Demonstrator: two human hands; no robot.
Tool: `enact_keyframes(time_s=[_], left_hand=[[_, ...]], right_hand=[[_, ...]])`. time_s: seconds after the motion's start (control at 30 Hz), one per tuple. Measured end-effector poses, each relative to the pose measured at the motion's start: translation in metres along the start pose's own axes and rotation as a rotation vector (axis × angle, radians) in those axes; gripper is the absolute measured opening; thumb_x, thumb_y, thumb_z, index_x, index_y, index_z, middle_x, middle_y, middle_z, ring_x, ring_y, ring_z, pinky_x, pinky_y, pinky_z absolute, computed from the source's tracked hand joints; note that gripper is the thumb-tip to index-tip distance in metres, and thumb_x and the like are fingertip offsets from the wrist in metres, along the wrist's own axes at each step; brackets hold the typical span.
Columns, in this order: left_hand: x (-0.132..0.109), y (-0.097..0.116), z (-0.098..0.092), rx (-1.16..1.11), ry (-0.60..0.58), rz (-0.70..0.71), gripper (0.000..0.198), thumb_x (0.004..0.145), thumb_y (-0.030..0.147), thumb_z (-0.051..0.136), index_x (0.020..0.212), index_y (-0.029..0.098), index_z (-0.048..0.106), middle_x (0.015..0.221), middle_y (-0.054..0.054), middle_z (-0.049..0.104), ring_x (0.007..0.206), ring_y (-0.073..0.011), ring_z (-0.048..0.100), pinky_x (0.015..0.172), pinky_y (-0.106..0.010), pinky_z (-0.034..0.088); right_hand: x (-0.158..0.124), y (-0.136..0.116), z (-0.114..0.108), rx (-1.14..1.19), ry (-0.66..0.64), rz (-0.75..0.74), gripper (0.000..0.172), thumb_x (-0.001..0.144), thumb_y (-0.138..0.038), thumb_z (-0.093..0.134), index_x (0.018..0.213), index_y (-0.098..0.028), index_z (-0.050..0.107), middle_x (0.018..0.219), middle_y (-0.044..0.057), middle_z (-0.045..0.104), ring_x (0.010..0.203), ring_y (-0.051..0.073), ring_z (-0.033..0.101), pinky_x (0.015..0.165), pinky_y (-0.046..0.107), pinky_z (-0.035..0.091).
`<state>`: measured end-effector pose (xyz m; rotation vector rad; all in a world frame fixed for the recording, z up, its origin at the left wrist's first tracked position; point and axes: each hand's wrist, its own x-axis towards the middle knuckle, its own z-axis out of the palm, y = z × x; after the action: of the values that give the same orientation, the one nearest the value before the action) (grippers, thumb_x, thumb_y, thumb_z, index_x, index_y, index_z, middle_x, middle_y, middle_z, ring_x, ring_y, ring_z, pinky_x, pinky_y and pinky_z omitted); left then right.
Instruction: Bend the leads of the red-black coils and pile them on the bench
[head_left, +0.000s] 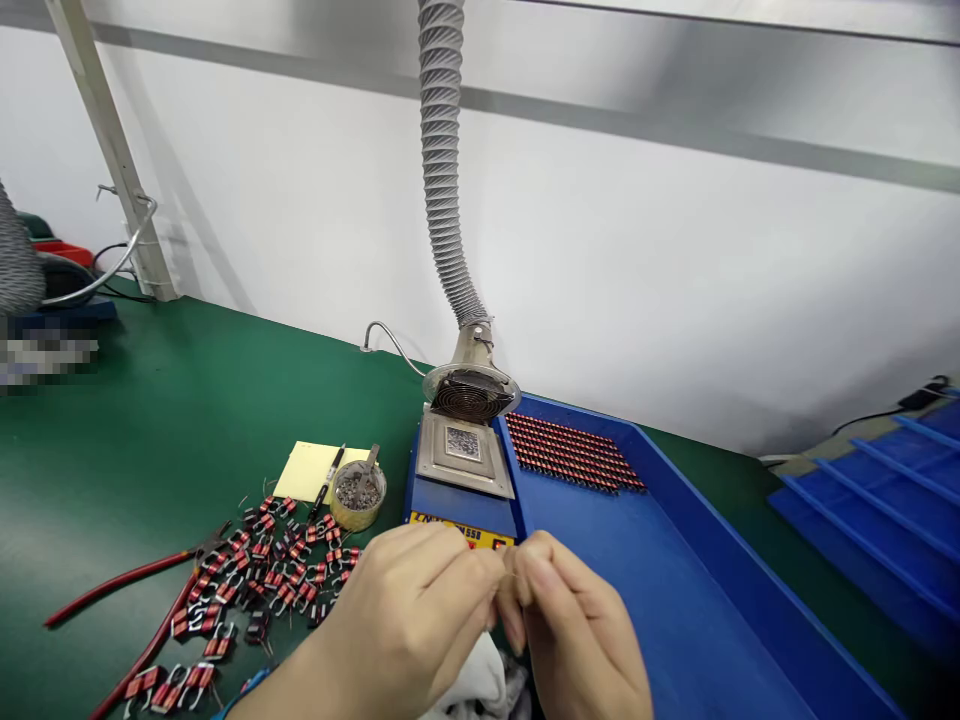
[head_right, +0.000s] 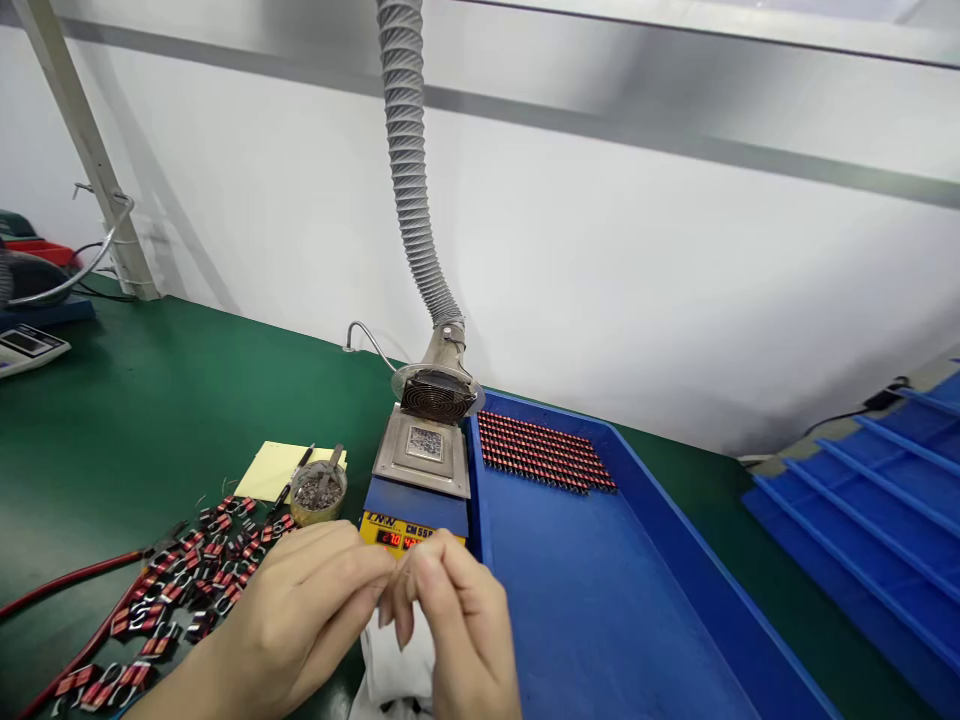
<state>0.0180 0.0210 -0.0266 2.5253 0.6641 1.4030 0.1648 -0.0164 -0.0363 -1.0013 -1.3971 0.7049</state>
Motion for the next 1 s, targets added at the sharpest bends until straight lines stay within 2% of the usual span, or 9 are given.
enact_keyframes(time_s=[0.13, 0.33, 0.43, 0.57, 0.67, 0.77, 0.83, 0.9, 1.0], left_hand=[[0.001, 0.003, -0.003, -0.192, 0.085, -0.124, 0.019, 0.096, 0.010, 0.043, 0.085, 0.017, 0.057, 0.069, 0.001, 0.061, 0.060, -0.0102, 0.055, 0.058, -0.018, 0.043], [0.002, 0.003, -0.004, -0.292, 0.033, -0.202, 0.017, 0.095, 0.011, 0.046, 0.084, 0.017, 0.058, 0.073, 0.001, 0.064, 0.064, -0.0095, 0.060, 0.062, -0.016, 0.045], [0.000, 0.001, 0.001, -0.116, 0.044, -0.049, 0.022, 0.097, 0.011, 0.041, 0.084, 0.015, 0.058, 0.068, -0.001, 0.062, 0.059, -0.0126, 0.055, 0.056, -0.022, 0.043], [0.000, 0.002, 0.001, -0.086, 0.067, -0.025, 0.024, 0.096, 0.009, 0.040, 0.081, 0.016, 0.057, 0.063, 0.001, 0.059, 0.055, -0.0119, 0.051, 0.055, -0.022, 0.041], [0.003, 0.005, -0.004, -0.264, 0.049, -0.189, 0.018, 0.095, 0.009, 0.046, 0.083, 0.017, 0.057, 0.072, 0.002, 0.065, 0.063, -0.0092, 0.059, 0.062, -0.016, 0.044], [0.004, 0.006, -0.005, -0.308, 0.025, -0.253, 0.016, 0.095, 0.011, 0.048, 0.085, 0.017, 0.058, 0.074, 0.002, 0.066, 0.066, -0.0091, 0.062, 0.064, -0.015, 0.045], [0.003, 0.003, -0.002, -0.219, 0.039, -0.170, 0.020, 0.097, 0.012, 0.044, 0.084, 0.016, 0.058, 0.072, 0.000, 0.065, 0.064, -0.0111, 0.060, 0.062, -0.018, 0.046], [0.001, 0.001, 0.003, -0.044, 0.062, -0.032, 0.026, 0.098, 0.011, 0.038, 0.084, 0.015, 0.059, 0.067, -0.002, 0.063, 0.058, -0.0137, 0.056, 0.057, -0.023, 0.044], [-0.001, 0.001, 0.006, 0.093, 0.090, 0.076, 0.029, 0.096, 0.008, 0.036, 0.079, 0.016, 0.058, 0.058, 0.000, 0.056, 0.050, -0.0141, 0.046, 0.049, -0.026, 0.037]], right_hand=[[0.001, 0.001, -0.005, -0.043, 0.102, -0.224, 0.016, 0.093, -0.015, 0.058, 0.088, -0.024, 0.070, 0.069, -0.002, 0.067, 0.065, 0.013, 0.061, 0.066, 0.025, 0.052], [0.002, 0.001, -0.004, -0.310, 0.063, -0.484, 0.035, 0.082, 0.005, 0.059, 0.102, -0.022, 0.069, 0.085, 0.002, 0.071, 0.081, 0.016, 0.066, 0.073, 0.027, 0.053], [0.001, 0.002, -0.001, -0.169, 0.054, -0.251, 0.018, 0.092, -0.011, 0.055, 0.081, -0.021, 0.064, 0.072, 0.001, 0.065, 0.068, 0.013, 0.061, 0.063, 0.023, 0.049], [0.001, 0.002, -0.003, 0.280, -0.077, 0.106, 0.037, 0.099, -0.034, 0.047, 0.065, -0.021, 0.056, 0.052, -0.002, 0.054, 0.051, 0.011, 0.050, 0.052, 0.022, 0.046], [0.003, 0.002, -0.006, 0.130, -0.006, -0.078, 0.010, 0.091, -0.024, 0.062, 0.084, -0.024, 0.069, 0.071, 0.000, 0.069, 0.069, 0.014, 0.063, 0.066, 0.022, 0.053], [0.004, 0.003, -0.004, -0.177, 0.052, -0.368, 0.033, 0.083, -0.002, 0.065, 0.104, -0.027, 0.070, 0.088, 0.001, 0.074, 0.085, 0.016, 0.068, 0.078, 0.024, 0.054], [0.004, 0.003, -0.001, -0.281, 0.085, -0.460, 0.031, 0.083, 0.001, 0.059, 0.100, -0.024, 0.070, 0.086, 0.002, 0.073, 0.083, 0.017, 0.068, 0.077, 0.025, 0.053], [0.003, 0.002, 0.001, -0.245, 0.075, -0.298, 0.018, 0.090, -0.009, 0.055, 0.082, -0.021, 0.066, 0.072, 0.001, 0.068, 0.068, 0.015, 0.064, 0.065, 0.024, 0.051], [0.004, 0.000, 0.002, 0.131, -0.042, 0.063, 0.039, 0.099, -0.030, 0.046, 0.061, -0.020, 0.053, 0.048, -0.003, 0.050, 0.045, 0.011, 0.049, 0.048, 0.022, 0.045]])
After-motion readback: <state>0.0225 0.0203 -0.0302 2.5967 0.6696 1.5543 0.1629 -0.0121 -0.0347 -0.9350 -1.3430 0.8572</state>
